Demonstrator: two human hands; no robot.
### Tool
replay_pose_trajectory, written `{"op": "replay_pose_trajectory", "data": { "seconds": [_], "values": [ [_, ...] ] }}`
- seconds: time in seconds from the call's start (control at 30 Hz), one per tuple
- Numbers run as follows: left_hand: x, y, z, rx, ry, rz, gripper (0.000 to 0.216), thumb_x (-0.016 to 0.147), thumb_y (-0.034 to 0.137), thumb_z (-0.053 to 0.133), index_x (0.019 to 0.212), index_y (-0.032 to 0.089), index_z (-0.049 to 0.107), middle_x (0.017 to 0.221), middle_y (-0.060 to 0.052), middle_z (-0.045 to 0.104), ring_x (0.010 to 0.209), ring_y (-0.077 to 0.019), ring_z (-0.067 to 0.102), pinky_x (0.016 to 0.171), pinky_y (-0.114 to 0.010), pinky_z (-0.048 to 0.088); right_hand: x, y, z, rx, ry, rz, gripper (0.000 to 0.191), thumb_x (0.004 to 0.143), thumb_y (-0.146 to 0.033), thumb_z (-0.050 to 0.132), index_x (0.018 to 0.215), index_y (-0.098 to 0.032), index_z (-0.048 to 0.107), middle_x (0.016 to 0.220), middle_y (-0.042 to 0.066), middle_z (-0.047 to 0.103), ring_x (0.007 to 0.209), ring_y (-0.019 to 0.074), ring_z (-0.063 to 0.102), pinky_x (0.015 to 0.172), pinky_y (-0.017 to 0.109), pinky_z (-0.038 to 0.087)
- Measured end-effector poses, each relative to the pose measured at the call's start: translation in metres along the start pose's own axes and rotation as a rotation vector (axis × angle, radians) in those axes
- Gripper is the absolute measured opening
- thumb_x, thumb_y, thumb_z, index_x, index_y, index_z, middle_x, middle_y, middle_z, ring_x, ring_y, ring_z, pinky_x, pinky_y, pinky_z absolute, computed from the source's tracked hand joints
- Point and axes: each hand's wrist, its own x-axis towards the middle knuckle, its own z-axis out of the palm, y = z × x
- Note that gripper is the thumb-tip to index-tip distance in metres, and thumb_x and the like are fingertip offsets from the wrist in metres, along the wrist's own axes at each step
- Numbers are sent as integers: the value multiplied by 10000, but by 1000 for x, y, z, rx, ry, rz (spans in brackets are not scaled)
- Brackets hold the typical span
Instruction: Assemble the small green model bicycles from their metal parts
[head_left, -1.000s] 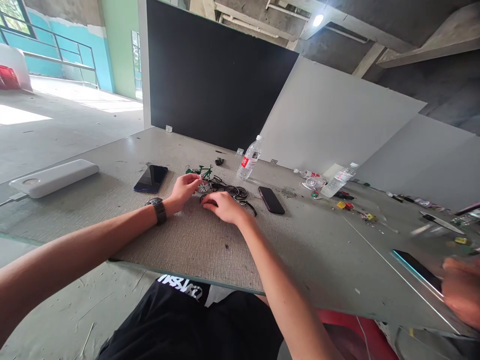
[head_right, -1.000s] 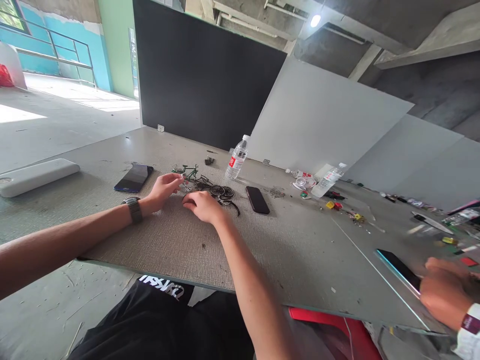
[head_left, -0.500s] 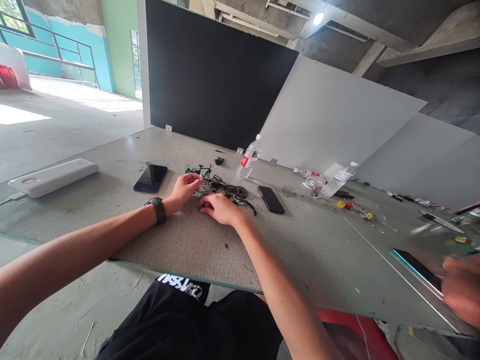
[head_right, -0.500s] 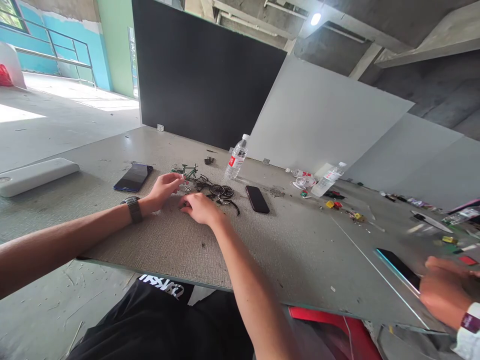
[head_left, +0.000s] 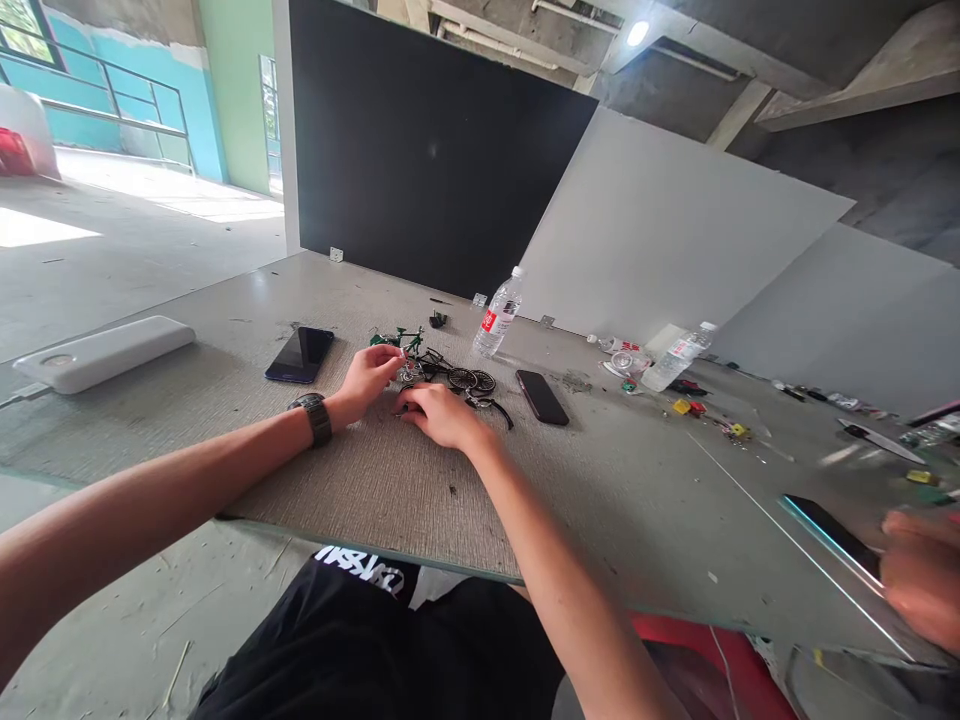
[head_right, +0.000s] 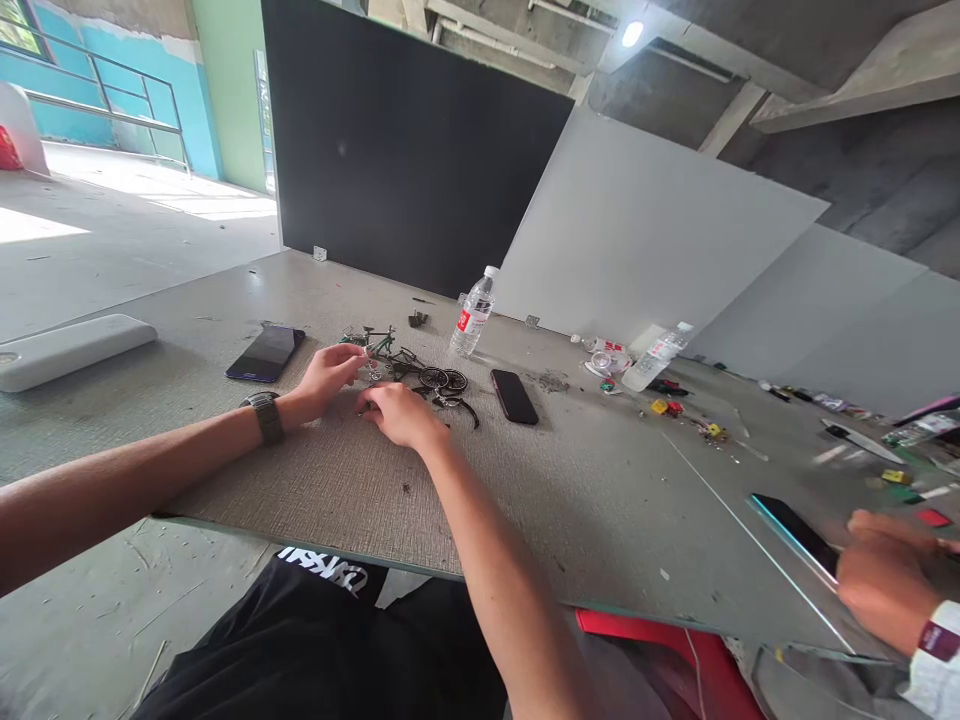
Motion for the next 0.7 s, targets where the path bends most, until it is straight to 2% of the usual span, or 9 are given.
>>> {"op": "replay_pose_trajectory", "data": {
  "seconds": [0.27,0.5,0.7],
  "values": [
    [0,-1,0,-18,-12,9,105,807,262,673,834,161,666,791,-28,674,620,-106,555,592,-227,467,1,4,2,33,11,-9,195,914,-109,697,1059,-210,781,1097,68,768,924,169,699,834,278,496],
    [1,0,1,-25,-14,-1,55,813,216,671,824,163,664,812,-38,693,647,-110,583,592,-224,468,3,4,3,100,-7,-1,177,898,-110,715,1036,-182,800,1054,74,795,929,178,718,877,285,519],
    [1,-3,0,-17,-34,36,81,830,246,673,837,166,665,778,-28,677,625,-109,576,577,-223,456,3,5,1,109,-14,-9,197,884,-88,713,1017,-196,810,1038,58,801,927,173,721,883,279,517]
  ]
}}
